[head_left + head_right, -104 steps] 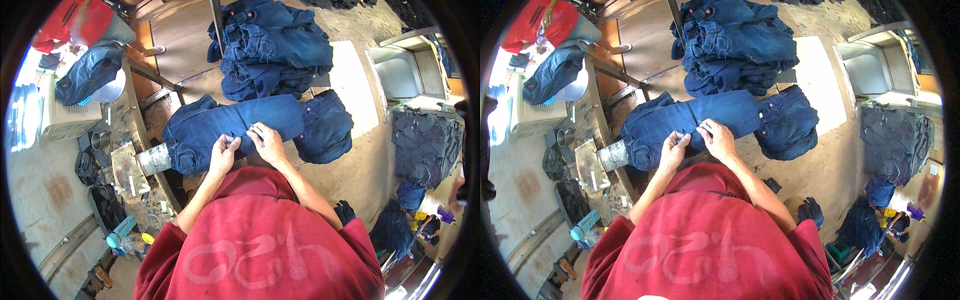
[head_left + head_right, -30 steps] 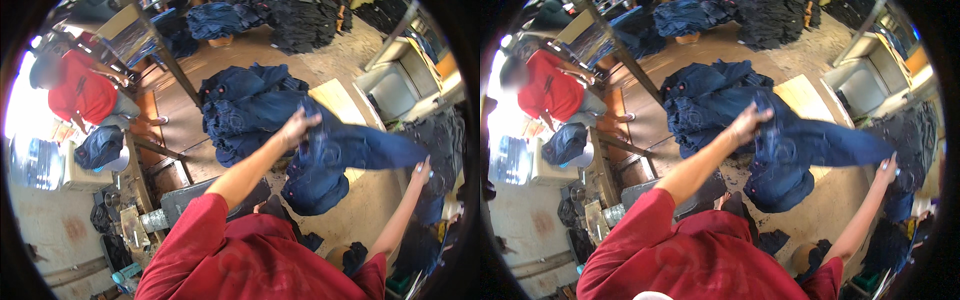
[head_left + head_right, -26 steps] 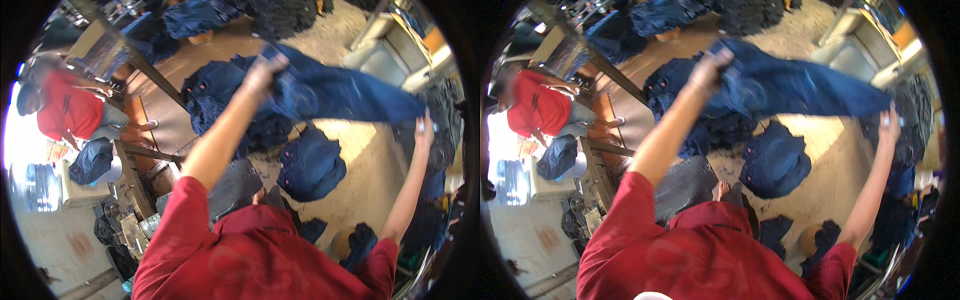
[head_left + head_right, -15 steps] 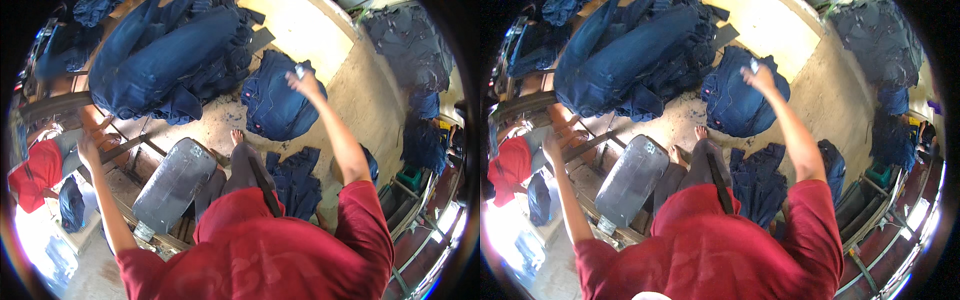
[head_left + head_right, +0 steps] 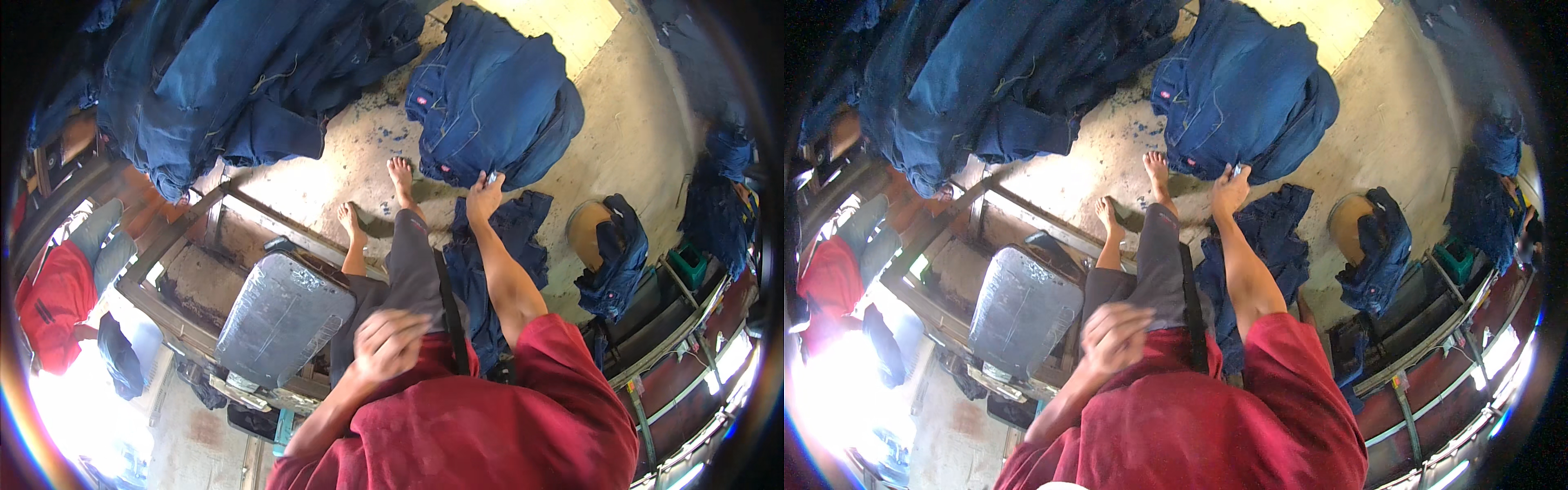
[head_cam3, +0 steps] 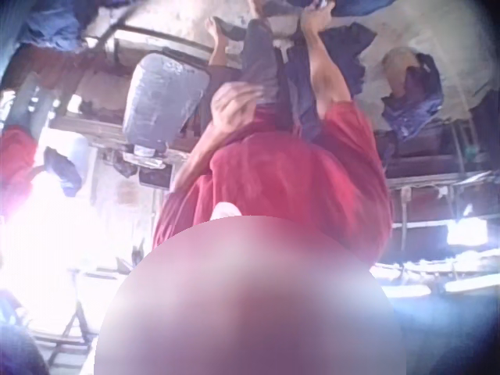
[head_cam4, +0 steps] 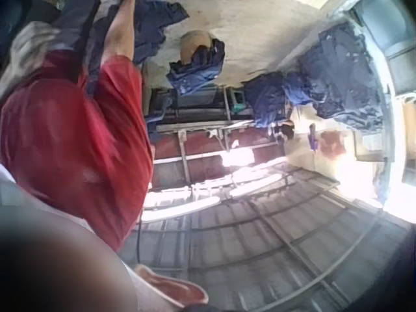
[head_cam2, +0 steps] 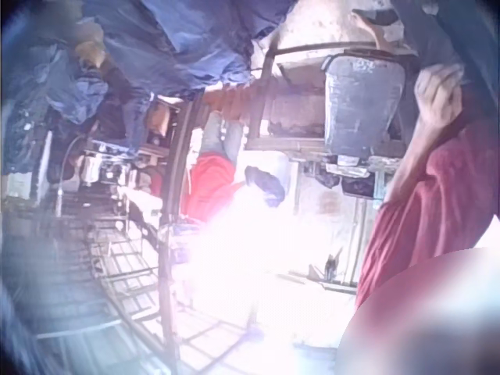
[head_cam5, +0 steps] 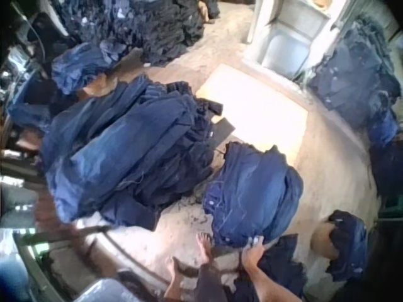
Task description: The person repeatedly picks up dark denim jeans from a pile, lays them flat on a table, and uses a white marker to draw lines on the fabric. They then place the marked jeans aside and repeat the process with the next item.
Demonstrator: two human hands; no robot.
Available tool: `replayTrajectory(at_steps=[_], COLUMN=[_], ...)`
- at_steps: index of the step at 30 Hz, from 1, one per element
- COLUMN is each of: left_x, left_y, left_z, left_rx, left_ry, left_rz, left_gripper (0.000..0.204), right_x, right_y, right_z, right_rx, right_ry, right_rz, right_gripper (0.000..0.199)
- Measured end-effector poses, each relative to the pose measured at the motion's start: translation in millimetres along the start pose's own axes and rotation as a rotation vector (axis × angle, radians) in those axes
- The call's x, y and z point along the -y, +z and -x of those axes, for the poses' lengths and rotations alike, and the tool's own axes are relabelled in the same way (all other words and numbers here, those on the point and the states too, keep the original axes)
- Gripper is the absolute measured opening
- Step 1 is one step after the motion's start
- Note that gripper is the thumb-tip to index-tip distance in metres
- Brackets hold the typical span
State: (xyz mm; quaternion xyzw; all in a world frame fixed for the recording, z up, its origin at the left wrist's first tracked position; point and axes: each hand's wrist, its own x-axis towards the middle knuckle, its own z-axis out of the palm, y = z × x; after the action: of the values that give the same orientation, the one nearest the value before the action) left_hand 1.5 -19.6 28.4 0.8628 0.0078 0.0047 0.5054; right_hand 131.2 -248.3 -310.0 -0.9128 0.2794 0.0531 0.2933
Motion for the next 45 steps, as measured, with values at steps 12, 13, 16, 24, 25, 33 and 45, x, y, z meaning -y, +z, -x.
replayTrajectory(at_steps=[12,13,16,24,25,33,45], left_x=[27.2,15.4,-6.4,-22.1,-18.6,32.1,85.3], left_y=[176.1,168.6,129.4,43.0,38.0,-69.4,-210.5], left_z=[-148.5,-154.7,-166.4,-220.3,-222.0,-185.2,185.5], left_rx=[-0.066,-0.119,-0.037,0.007,-0.031,-0.287,-0.855], left_ry=[-1.189,-1.083,-1.178,-0.763,-0.804,-0.619,-0.815], left_rz=[1.669,1.934,1.930,1.916,1.930,1.666,1.395], left_gripper=[0.079,0.076,0.064,0.042,0.044,0.030,0.050], right_x=[140.3,155.0,188.1,191.7,199.4,227.9,162.8], right_y=[-233.0,-241.9,-258.7,-240.2,-225.1,-152.2,-222.5], right_z=[8.4,11.6,2.2,61.6,79.0,132.1,400.3], right_rx=[-0.007,0.015,-0.066,-0.082,-0.120,0.030,0.969], right_ry=[-0.402,-0.386,-0.413,-0.534,-0.634,-0.756,-0.925], right_rz=[-0.557,-0.666,-0.596,-0.650,-0.563,-0.597,-0.457], right_gripper=[0.025,0.026,0.029,0.044,0.047,0.049,0.039])
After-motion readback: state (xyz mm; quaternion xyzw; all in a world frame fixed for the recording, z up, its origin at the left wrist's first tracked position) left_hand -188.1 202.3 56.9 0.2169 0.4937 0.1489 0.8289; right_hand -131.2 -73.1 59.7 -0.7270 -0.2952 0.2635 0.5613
